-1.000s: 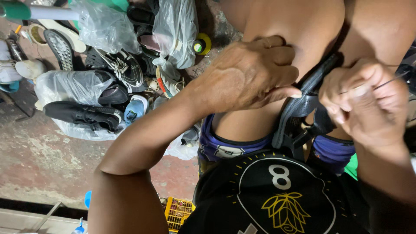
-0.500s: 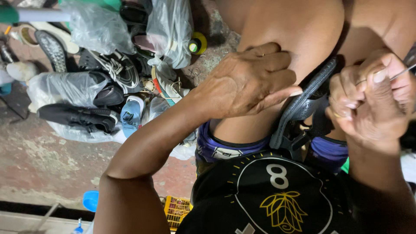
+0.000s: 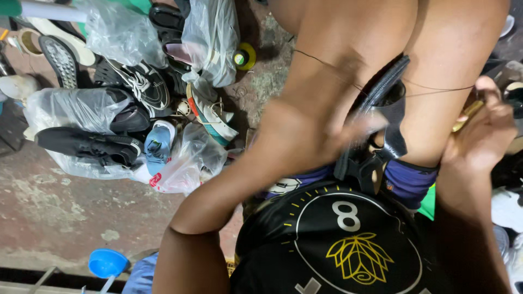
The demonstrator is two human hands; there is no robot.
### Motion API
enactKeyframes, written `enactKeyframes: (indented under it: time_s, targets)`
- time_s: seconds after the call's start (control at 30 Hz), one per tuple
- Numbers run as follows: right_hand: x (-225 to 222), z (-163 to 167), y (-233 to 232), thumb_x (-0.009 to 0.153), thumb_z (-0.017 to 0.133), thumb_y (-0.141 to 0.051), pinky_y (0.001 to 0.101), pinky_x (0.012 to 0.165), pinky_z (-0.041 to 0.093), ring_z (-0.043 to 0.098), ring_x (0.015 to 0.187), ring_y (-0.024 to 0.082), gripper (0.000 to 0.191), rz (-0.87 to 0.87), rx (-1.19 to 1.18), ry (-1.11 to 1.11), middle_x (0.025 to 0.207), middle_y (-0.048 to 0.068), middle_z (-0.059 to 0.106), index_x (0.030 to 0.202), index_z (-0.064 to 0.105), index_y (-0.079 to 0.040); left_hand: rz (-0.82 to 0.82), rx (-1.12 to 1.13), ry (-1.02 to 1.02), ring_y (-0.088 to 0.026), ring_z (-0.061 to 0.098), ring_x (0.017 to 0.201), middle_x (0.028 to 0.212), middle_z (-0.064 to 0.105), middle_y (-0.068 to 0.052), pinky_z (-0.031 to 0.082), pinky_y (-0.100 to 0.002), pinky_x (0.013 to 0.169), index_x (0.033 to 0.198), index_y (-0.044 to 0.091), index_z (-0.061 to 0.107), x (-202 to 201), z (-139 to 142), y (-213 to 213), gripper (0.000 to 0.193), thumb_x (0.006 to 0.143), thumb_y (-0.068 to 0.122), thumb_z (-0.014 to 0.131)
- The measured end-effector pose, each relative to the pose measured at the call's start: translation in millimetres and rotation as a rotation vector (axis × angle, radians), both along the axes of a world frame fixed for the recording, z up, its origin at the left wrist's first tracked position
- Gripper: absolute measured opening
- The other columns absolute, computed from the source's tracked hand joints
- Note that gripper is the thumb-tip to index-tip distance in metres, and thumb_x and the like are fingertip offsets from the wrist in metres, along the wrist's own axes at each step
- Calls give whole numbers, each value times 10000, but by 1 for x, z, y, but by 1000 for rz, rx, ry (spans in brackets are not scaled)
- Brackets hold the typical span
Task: The person sits on the floor of a shoe repair workshop and hand-stitches a black sandal, pulling a needle and thread through the sole edge and strap area, then turns the sandal over and continues stitching and pressing the parts together.
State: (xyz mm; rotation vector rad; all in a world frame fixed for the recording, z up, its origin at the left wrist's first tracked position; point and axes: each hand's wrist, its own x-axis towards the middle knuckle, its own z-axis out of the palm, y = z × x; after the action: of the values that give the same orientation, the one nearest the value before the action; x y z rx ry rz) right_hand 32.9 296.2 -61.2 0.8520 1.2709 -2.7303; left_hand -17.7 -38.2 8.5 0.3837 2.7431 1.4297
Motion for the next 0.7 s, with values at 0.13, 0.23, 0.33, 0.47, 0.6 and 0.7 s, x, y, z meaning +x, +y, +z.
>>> enactKeyframes:
  time_s: [0.13,0.23,0.33,0.47,0.6,0.7]
  targets:
    - [23,0,2,1275,484,-313,285,631,385,478,725,191,263,-131,167,19,945,101,539,1342,470,-59,-150,-163,126,-336,719,910,1305,582,-223,566,-365,634,1395,-118,478,18,9,27,740,929,405,717]
    - [25,5,6,1234,541,-352,301,548,367,449,593,171,284,15,344,110,797,74,505,1314,530,-79,-164,-254,138,-324,722,1008,1333,575,-211,578,-352,663,1430,-117,451,24,10,38,704,936,317,702]
    - [12,16,5,1212,498,-399,310,570,404,482,598,168,326,152,292,113,762,64,524,1201,510,-73,-159,-244,79,-316,712,944,1334,576,-216,585,-377,688,1476,-106,440,27,4,42,640,978,214,685]
    - [28,61,-31,1161,535,-234,263,592,409,501,623,137,208,218,680,111,814,54,571,1187,538,-28,-144,25,26,-357,710,989,1376,562,-238,606,-392,821,1462,-46,436,21,-4,33,568,992,161,680]
    - [32,109,-69,1077,571,-62,223,621,398,508,649,106,146,376,1216,114,856,40,615,1189,581,31,-181,201,-129,-350,733,925,1386,594,-249,609,-426,829,1508,4,438,12,3,14,596,1015,211,702]
    - [17,129,-85,1145,607,12,217,730,460,594,752,130,154,513,1378,341,960,93,666,1282,661,56,-223,312,-167,-268,764,793,1477,563,-258,622,-382,789,1526,53,430,5,12,2,559,1052,225,671]
